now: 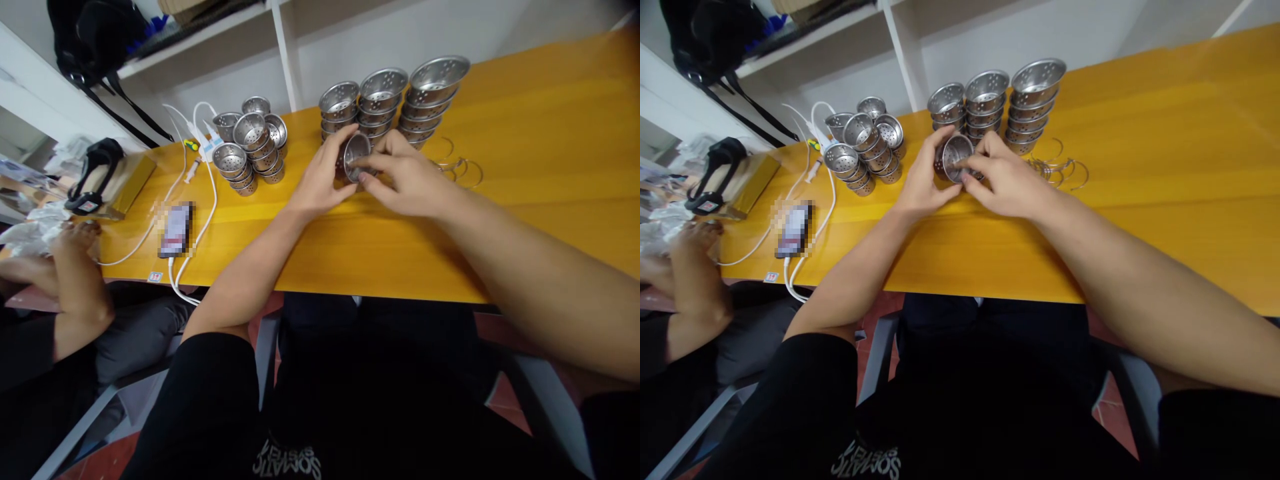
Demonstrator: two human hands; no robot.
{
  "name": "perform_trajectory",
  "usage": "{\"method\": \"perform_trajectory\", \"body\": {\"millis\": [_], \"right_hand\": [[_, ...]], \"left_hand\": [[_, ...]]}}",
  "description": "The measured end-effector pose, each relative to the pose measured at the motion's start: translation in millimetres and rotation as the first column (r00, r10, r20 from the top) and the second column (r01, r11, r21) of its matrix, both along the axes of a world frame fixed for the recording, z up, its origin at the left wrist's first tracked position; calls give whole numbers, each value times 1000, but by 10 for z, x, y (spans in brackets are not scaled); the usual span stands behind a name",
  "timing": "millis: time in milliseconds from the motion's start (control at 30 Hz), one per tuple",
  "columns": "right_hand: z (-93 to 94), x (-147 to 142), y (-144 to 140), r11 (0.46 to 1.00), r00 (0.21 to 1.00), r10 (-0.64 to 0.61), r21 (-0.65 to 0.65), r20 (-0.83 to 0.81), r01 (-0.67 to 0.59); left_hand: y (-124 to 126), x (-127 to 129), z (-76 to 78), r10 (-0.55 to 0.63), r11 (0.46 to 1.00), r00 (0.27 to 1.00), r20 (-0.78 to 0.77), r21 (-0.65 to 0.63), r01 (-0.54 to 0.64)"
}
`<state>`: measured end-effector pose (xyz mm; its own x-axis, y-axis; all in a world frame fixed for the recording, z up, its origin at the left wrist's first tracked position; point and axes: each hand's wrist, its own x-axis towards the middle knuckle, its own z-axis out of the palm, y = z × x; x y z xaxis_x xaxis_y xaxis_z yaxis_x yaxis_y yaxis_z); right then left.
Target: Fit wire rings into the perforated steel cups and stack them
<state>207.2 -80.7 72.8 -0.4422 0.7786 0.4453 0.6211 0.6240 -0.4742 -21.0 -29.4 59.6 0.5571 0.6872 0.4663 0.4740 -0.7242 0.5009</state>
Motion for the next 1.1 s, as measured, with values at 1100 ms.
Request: {"method": "perform_trajectory", "body": {"millis": [1100], "right_hand": [[89, 244, 148, 979, 938, -194, 4, -287, 203]], "left_hand": [[76, -105, 81, 5, 998, 1000, -31, 55, -3]]}}
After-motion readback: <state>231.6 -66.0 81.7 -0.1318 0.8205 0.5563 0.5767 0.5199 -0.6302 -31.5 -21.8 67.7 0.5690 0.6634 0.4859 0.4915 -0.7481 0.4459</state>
